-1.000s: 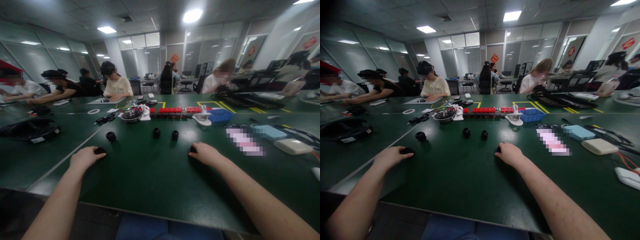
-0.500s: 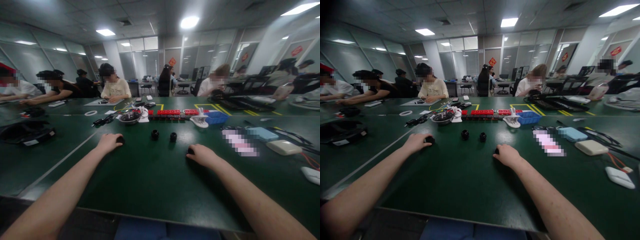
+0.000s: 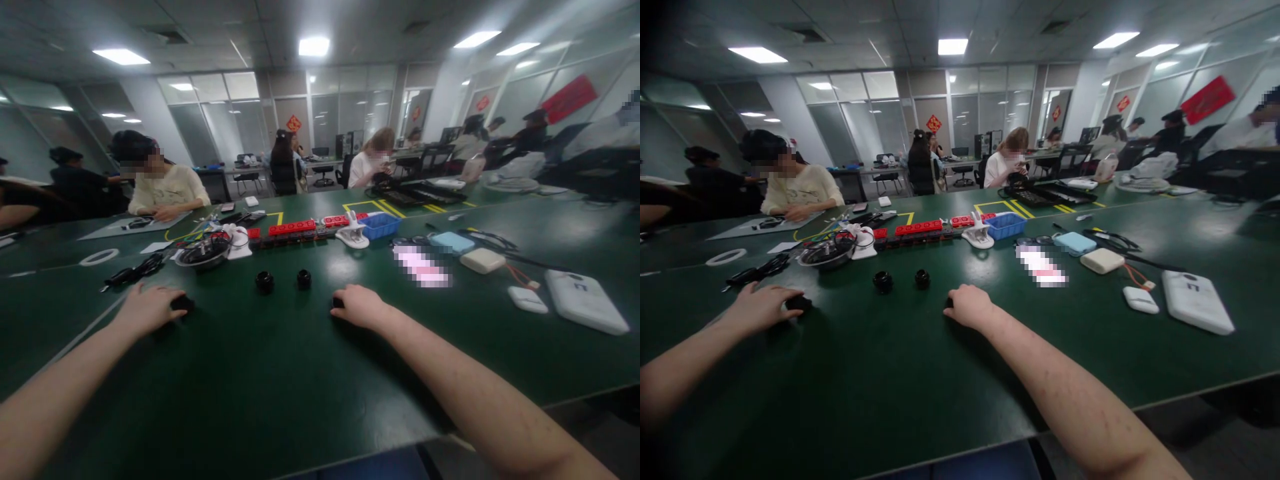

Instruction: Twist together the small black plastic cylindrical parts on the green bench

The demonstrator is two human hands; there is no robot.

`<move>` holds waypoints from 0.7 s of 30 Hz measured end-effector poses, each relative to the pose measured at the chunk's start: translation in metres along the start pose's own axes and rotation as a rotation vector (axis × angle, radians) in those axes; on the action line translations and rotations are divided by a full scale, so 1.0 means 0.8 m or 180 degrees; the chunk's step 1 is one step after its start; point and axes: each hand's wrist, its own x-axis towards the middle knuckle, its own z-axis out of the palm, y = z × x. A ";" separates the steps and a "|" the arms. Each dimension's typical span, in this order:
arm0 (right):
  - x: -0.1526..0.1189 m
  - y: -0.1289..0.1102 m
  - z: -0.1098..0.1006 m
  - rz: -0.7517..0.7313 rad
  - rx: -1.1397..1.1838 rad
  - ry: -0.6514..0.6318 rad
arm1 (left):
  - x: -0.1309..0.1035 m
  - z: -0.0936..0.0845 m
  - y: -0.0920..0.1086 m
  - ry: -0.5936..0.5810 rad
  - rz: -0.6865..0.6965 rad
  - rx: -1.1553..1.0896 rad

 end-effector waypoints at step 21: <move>0.009 0.033 -0.007 -0.0092 0.0552 -0.0348 | -0.104 0.017 0.312 0.0149 0.2858 -0.0544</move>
